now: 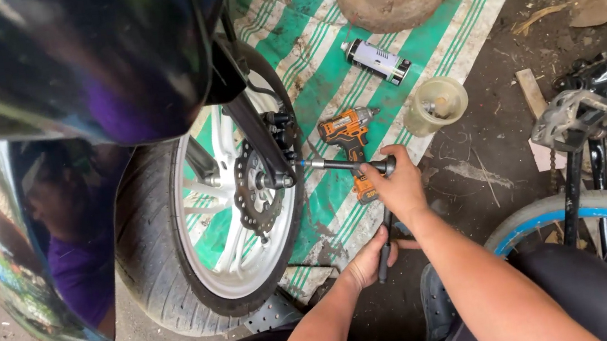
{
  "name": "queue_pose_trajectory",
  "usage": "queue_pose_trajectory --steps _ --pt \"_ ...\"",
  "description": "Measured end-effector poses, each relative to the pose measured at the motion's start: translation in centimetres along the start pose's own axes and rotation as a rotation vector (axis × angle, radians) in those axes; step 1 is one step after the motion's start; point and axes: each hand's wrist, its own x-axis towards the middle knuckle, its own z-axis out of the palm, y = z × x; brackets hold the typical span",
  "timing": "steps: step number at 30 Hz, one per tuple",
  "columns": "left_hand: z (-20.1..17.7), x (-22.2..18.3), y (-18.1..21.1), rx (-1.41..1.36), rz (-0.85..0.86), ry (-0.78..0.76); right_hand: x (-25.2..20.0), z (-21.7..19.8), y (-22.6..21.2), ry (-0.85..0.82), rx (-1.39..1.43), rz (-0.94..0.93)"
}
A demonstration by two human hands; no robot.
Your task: The person is performing maintenance on a motorcycle, specifically removing and reinstalling the front brake caliper using an impact driver and socket wrench, and then wiping down the bodywork with a cloth.
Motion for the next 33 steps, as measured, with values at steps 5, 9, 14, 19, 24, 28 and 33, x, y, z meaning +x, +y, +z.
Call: queue_pose_trajectory --steps 5,9,14,19,24,28,33 --pt "-1.4 1.0 -3.7 -0.201 -0.114 -0.051 0.7 1.7 0.8 0.116 -0.095 -0.007" --pt "-2.7 3.4 -7.2 -0.320 -0.174 0.033 0.8 1.8 0.3 0.115 -0.032 -0.031" --pt "-0.3 2.3 -5.0 -0.233 -0.234 0.218 1.3 2.2 0.5 0.139 -0.096 -0.025" --pt "2.1 1.1 -2.4 -0.200 -0.290 0.353 0.0 1.3 -1.3 0.109 -0.016 -0.106" --pt "3.3 0.6 -1.6 -0.194 -0.316 0.425 -0.3 0.8 -2.2 0.078 -0.033 -0.054" --pt "3.8 0.2 -0.9 -0.180 -0.339 0.460 -0.1 0.9 -1.7 0.089 -0.045 -0.046" --pt "4.5 -0.3 -0.1 -0.196 -0.362 0.488 0.1 1.0 -1.2 0.084 -0.064 -0.054"
